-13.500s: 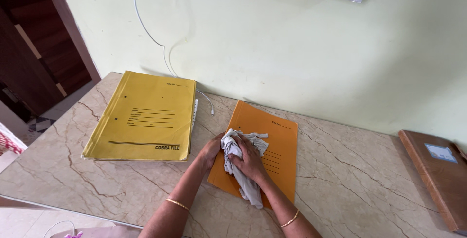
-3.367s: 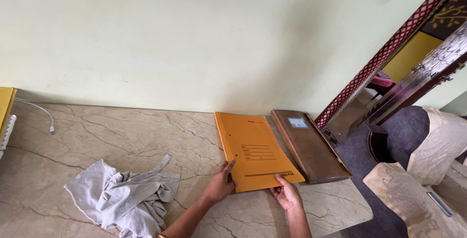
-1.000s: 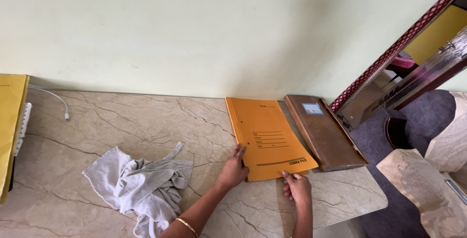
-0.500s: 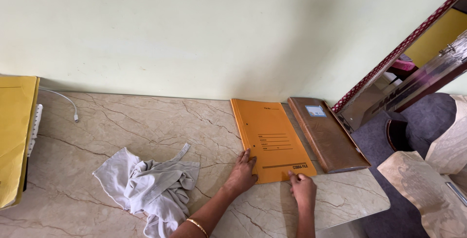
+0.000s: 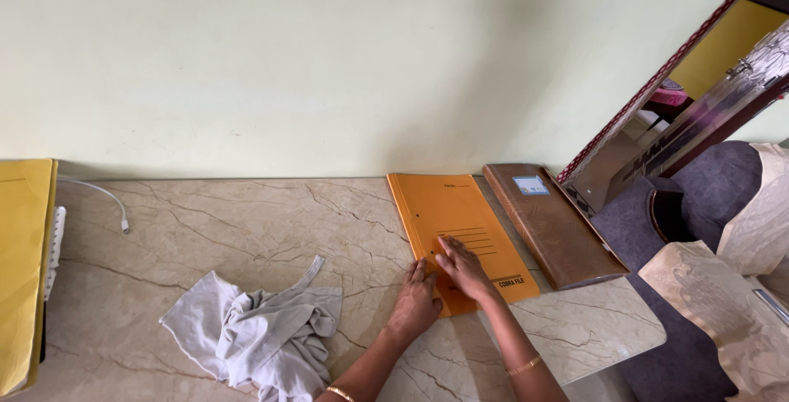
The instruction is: The person wipes several folders and a notebook with a white cloth, flipping them over and stacking them on a desk.
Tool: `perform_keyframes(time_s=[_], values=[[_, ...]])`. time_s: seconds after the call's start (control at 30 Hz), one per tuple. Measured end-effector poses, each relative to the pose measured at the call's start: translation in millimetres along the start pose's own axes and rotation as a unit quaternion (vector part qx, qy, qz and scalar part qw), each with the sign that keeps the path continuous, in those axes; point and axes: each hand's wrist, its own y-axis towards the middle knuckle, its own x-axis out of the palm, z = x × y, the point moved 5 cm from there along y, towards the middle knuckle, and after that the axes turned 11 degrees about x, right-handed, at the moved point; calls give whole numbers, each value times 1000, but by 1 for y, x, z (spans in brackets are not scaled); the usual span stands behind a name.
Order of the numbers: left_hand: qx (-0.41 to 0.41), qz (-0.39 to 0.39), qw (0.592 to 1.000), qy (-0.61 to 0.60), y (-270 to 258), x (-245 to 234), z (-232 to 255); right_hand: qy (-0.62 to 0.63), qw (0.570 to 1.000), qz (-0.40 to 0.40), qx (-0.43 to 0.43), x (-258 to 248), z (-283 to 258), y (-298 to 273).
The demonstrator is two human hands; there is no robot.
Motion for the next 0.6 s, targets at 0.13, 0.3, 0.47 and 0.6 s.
perform_keyframes(time_s=[0.13, 0.3, 0.47, 0.6], values=[[9, 4, 1000, 6, 1, 0, 0, -54, 998, -29, 34, 11, -28, 51], [-12, -19, 1000, -12, 3, -2, 1, -98, 992, 8, 75, 17, -38, 82], [-1, -1, 1000, -9, 4, -3, 2, -110, 985, 23, 132, 8, 5, 86], [-7, -7, 1000, 1, 4, -3, 3, -109, 976, 26, 185, -1, 26, 75]])
